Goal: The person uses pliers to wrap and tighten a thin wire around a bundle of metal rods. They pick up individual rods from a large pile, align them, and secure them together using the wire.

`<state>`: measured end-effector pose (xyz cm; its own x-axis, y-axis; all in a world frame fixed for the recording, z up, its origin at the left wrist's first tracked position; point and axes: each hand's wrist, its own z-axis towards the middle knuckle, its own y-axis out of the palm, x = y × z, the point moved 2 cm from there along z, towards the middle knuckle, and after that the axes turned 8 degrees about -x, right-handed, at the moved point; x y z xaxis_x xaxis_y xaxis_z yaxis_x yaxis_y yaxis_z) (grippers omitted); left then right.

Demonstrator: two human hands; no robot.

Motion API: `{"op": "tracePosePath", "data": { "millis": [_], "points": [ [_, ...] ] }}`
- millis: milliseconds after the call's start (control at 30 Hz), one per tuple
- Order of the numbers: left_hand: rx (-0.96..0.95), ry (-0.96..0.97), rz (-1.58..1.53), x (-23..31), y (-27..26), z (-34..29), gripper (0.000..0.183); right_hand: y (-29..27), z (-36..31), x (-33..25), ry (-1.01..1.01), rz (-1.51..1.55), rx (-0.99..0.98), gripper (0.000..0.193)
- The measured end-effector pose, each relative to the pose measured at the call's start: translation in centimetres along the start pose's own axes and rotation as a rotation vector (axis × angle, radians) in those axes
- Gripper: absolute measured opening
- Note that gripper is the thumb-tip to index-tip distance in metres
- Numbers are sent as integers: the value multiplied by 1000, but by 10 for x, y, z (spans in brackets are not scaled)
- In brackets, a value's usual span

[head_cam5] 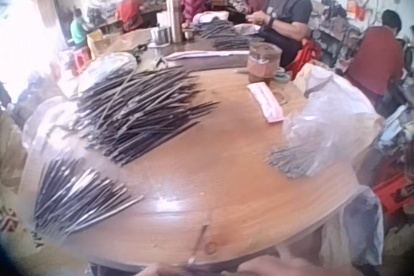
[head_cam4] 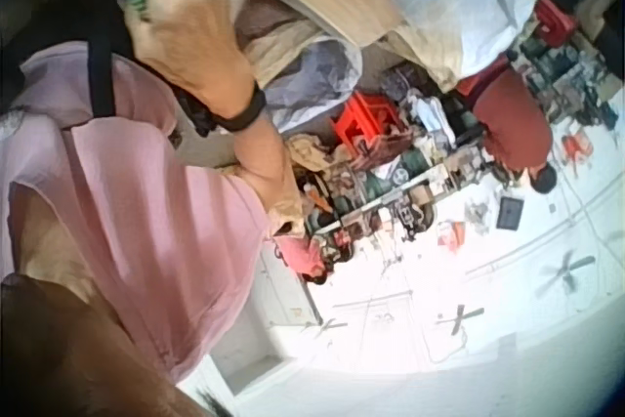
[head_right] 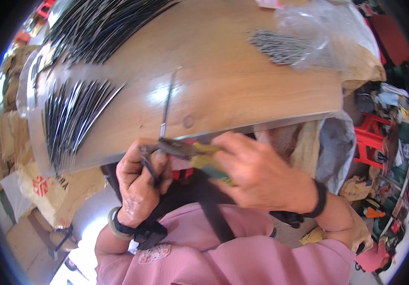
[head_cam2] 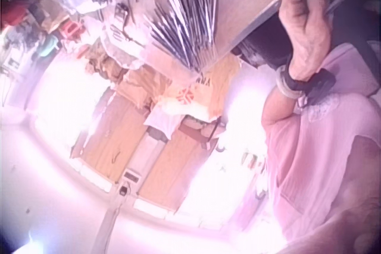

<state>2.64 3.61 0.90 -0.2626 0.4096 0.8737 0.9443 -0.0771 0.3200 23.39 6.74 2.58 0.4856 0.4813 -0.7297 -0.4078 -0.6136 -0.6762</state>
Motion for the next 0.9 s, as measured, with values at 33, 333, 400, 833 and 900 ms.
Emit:
{"op": "tracePosePath", "data": {
  "millis": [33,333,400,833,900],
  "points": [
    [61,-14,17,-2,-1,1,11,6,3,0,-69,-72,40,30],
    [171,44,-6,18,-41,2,8,-2,56,-5,-161,-69,-14,21],
    [174,28,0,27,-53,1,14,-11,58,0,-120,-50,8,27],
    [306,373,1266,95,-104,5,21,-106,28,86,73,-845,309,28],
    [280,376,1196,109,-101,17,19,-106,32,79,79,-849,320,30]
  ]
}}
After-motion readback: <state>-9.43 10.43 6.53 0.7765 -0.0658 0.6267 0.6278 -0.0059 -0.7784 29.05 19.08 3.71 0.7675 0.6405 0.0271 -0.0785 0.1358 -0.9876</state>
